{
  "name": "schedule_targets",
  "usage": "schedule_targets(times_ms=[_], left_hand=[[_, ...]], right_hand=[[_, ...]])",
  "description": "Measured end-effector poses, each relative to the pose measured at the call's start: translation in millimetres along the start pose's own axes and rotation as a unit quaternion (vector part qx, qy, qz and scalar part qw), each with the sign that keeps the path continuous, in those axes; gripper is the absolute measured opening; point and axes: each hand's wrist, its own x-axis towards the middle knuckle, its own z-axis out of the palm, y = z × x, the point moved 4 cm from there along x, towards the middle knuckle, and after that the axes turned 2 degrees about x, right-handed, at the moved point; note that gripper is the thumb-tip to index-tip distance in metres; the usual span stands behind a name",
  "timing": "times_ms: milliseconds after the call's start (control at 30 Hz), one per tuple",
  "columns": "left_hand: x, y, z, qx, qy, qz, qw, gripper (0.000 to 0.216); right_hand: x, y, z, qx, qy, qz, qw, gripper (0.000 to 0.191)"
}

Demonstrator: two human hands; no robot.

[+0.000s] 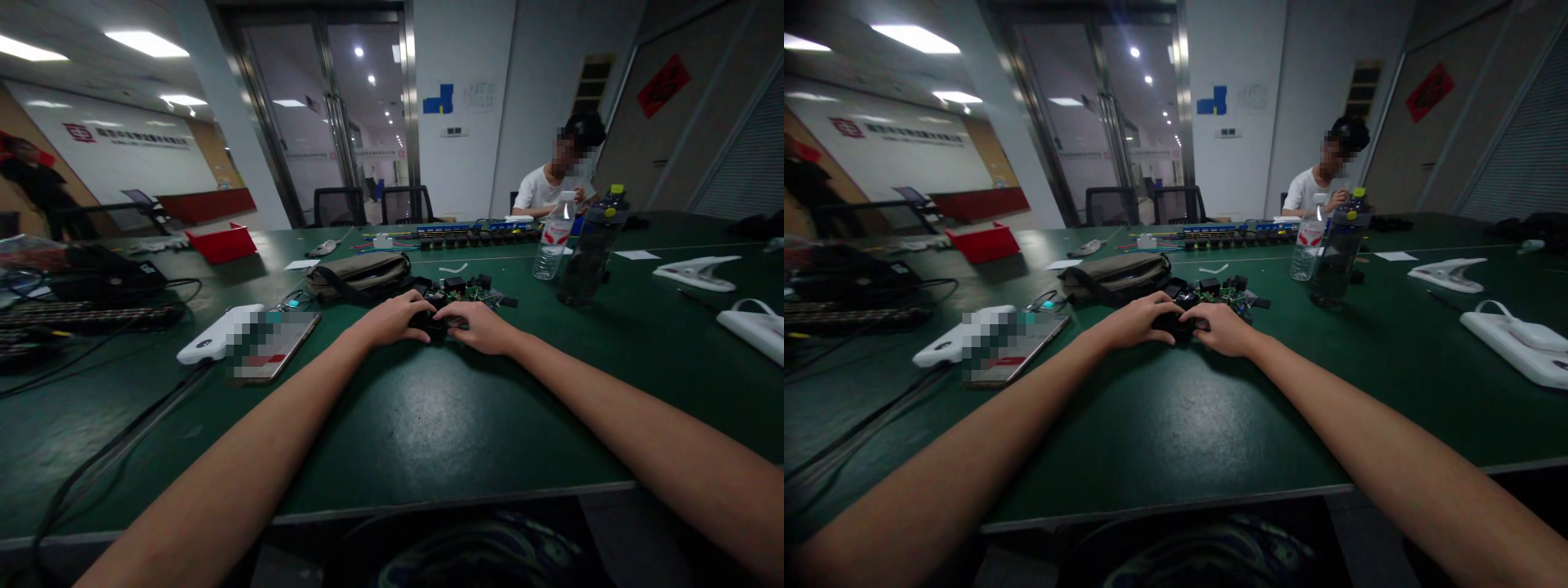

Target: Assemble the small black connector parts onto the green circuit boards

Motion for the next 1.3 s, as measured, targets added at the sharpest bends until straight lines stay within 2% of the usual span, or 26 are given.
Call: schedule_targets(times_ms=[133,233,500,633,733,900,1000,1133,1300], left_hand=[[0.6,5.7,-5.8,0.0,-0.009,0.006,1.0,0.047],[0.0,0.1,-7.9,0.011,-0.017,-0.01,1.0,0.047],[-22.5,-72.7,-11.5,0.101,-0.027,-0.167,0.981,0.051],[-31.4,-86.2,-14.4,0.125,-0.047,-0.203,0.97,0.054],[-29.3,-74.5,-22.0,0.157,-0.052,-0.201,0.966,0.063],[-10.4,-32.0,-30.9,0.184,0.034,-0.129,0.974,0.061],[3.4,-15.4,-15.8,0.188,0.04,-0.093,0.977,0.058],[16.1,-10.5,10.1,0.186,0.018,-0.083,0.979,0.052],[20.3,-2.7,16.3,0.165,0.029,-0.092,0.982,0.049]], right_hand=[[1.4,-2.0,1.9,-0.017,0.006,-0.003,1.0,0.042],[1.4,1.6,-2.4,-0.011,0.018,0.002,1.0,0.042],[-0.3,16.5,-11.2,-0.04,0.04,0.027,0.998,0.029],[0.3,15.9,-12.1,-0.051,0.041,0.027,0.997,0.028],[0.5,15.6,-15.0,-0.056,0.062,0.024,0.996,0.026],[0.3,20.1,-16.7,-0.062,0.088,0.03,0.994,0.024],[0.4,21.5,-15.9,-0.064,0.09,0.026,0.994,0.025],[0.5,21.8,-16.0,-0.067,0.087,0.028,0.994,0.025],[1.1,21.7,-15.5,-0.069,0.086,0.03,0.993,0.023]])
